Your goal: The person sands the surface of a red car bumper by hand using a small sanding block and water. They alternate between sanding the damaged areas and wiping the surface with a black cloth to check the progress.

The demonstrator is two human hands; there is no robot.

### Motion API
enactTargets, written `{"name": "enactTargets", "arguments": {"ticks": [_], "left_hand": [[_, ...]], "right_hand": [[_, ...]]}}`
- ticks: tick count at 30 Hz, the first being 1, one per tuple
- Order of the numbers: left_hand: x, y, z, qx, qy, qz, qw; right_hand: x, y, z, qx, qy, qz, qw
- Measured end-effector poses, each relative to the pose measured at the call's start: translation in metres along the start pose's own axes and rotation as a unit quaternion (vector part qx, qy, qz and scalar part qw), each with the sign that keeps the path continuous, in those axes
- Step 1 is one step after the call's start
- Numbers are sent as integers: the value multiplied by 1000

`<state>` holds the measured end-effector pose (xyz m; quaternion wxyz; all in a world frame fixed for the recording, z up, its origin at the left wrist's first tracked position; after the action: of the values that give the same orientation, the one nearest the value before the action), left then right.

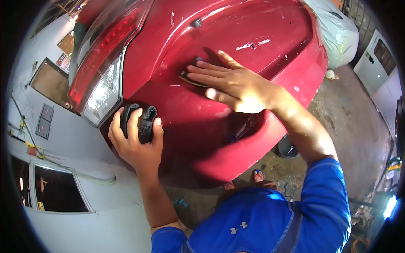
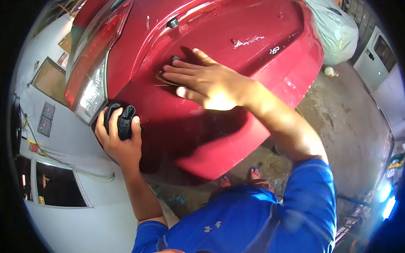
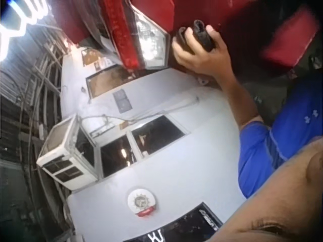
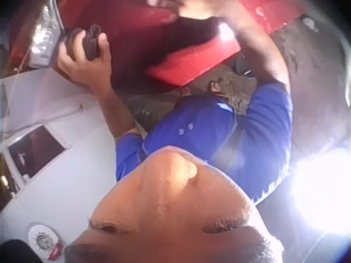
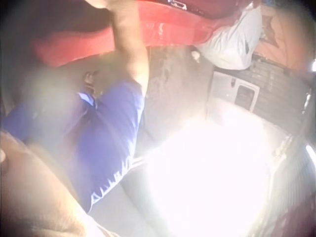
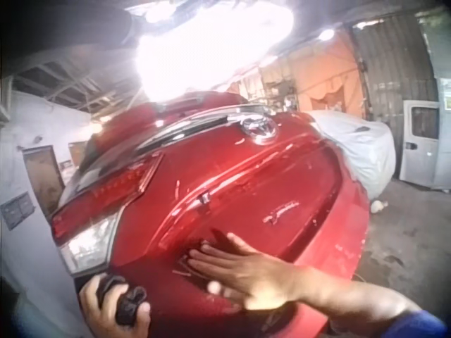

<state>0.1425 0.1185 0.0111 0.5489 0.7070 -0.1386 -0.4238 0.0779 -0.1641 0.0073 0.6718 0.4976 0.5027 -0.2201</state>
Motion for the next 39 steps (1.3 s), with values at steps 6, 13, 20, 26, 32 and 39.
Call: {"name": "enactTargets", "arguments": {"ticks": [6, 13, 20, 26, 32, 39], "left_hand": [[0, -3, 0, -1, 15, 0, 1000], [-4, -4, -4, -5, 14, 15, 1000], [0, -6, 0, -11, 22, 24, 999], [-1, -5, 0, -21, 6, 27, 999], [2, -6, 2, -24, -6, 35, 999], [1, -7, -1, -1, 2, 28, 1000]], "right_hand": [[0, -7, 5, 25, 73, -13, 997], [-23, -77, 24, 97, 275, -16, 956], [-53, -90, 53, 221, 591, 308, 712], [-31, 2, 40, 154, 181, 133, 962], [-12, 45, 60, 70, 27, 203, 976], [6, 49, 51, 114, 114, 220, 962]]}}
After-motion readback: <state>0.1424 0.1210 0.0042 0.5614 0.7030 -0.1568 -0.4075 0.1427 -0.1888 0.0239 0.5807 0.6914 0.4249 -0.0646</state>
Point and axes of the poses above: each hand's wrist, its own y-axis towards the middle knuckle, its own x-axis out of the palm, z = x × y, the point moved 3 cm from there along y, towards the middle knuckle, and after that the axes turned 5 degrees about -y, right-handed, at the moved point
